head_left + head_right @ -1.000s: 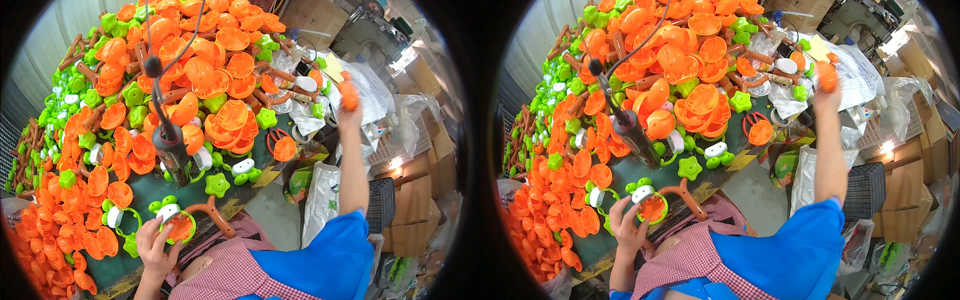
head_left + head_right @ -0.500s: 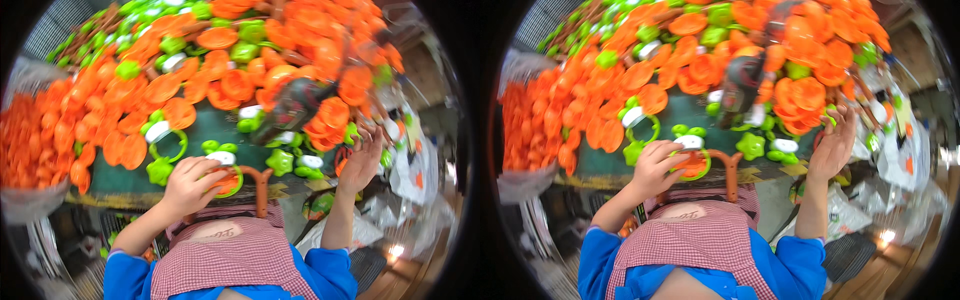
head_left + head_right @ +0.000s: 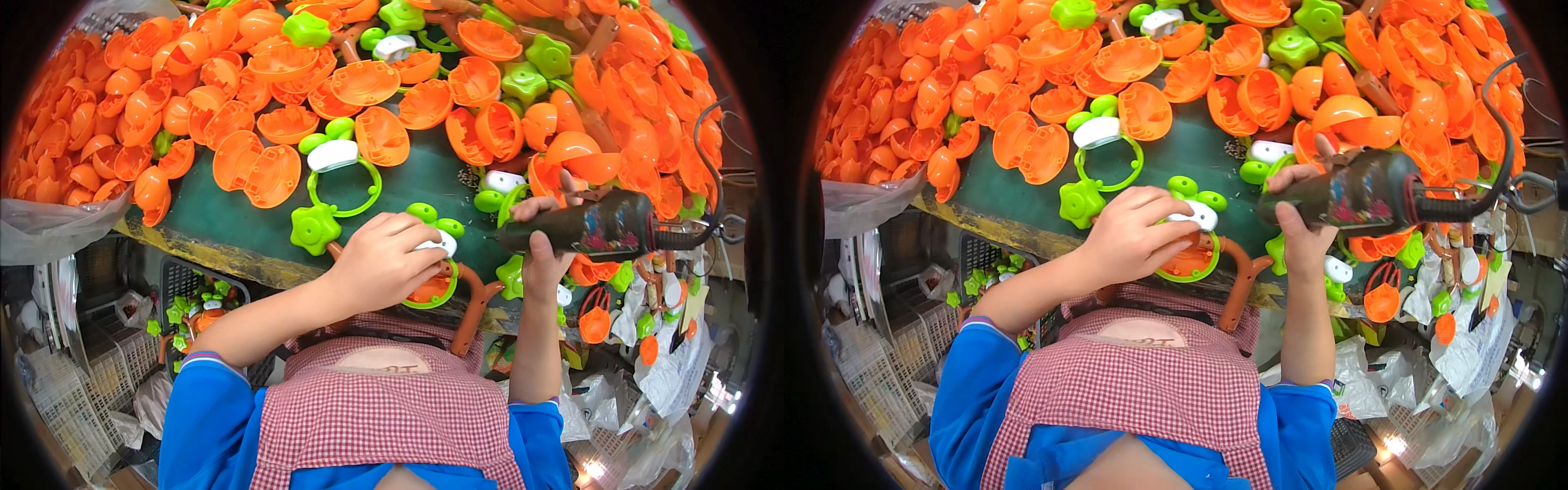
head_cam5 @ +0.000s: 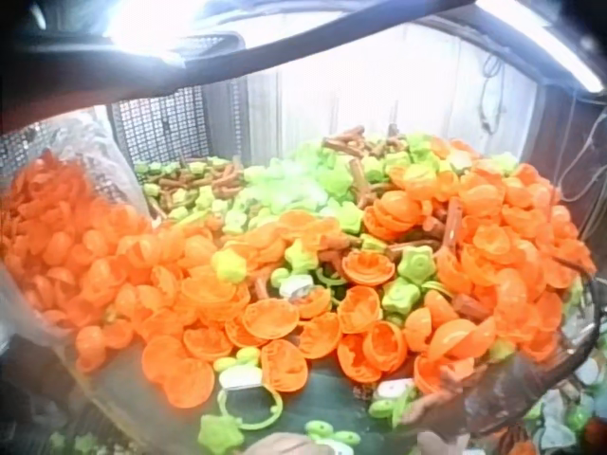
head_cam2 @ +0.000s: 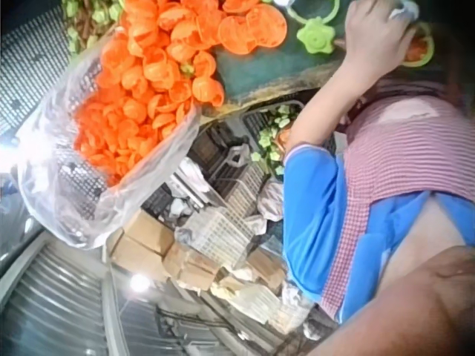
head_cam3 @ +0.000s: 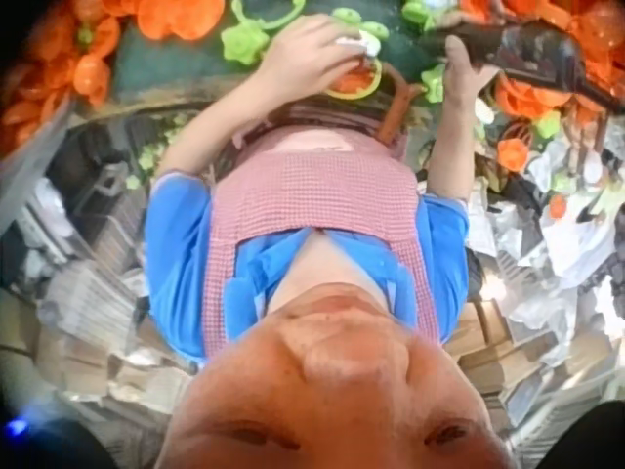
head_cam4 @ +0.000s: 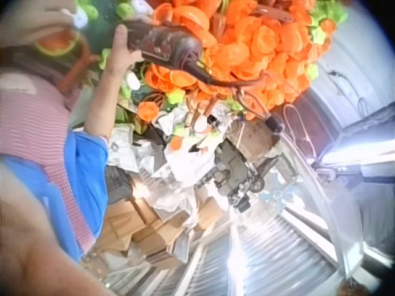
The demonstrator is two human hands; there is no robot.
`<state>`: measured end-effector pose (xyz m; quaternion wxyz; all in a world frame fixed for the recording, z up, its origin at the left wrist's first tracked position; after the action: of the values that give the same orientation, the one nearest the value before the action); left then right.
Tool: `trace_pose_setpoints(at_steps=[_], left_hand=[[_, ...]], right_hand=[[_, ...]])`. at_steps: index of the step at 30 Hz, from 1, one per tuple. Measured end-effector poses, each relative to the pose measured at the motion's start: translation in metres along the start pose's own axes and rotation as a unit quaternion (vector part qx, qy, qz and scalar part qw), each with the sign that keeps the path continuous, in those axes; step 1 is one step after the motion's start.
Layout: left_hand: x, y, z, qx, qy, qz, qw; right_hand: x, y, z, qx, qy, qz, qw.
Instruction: The person assembles small plastic toys by joining orange and green components with a white center piece. They use a handheld power tool to fasten the parts together and place the finished items into a nearby basket.
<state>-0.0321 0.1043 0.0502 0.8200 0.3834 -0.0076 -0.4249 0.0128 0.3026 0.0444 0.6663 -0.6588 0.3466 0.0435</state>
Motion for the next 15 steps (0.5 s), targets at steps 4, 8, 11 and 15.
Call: trace_pose_setpoints(at_steps=[4,8,11,15], left_hand=[[-0.017,-0.006,-0.021,-0.063,-0.025,-0.003,0.998],[-0.038,-0.016,-0.05,-0.08,-0.038,0.034,0.996],[-0.048,-0.023,-0.057,-0.059,-0.059,0.023,0.996],[-0.054,-0.014,-0.051,-0.02,-0.025,-0.002,0.999]], right_hand=[[-0.003,-0.007,-0.003,-0.064,0.099,0.06,0.991],[-0.007,-0.01,-0.004,-0.121,0.144,0.072,0.979],[-0.009,-0.016,-0.009,-0.122,0.146,0.09,0.978],[-0.006,-0.018,-0.01,-0.121,0.148,0.089,0.977]])
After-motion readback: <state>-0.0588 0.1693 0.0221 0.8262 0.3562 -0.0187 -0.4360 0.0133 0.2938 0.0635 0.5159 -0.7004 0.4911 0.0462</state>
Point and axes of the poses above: each hand's wrist, its own x-axis away from the middle knuckle, its own z-axis out of the back of the hand, y = z × x, the point moved 8 cm from there along -x, towards the middle knuckle, and after that the axes turned 14 degrees about z, right-handed, at the moved point
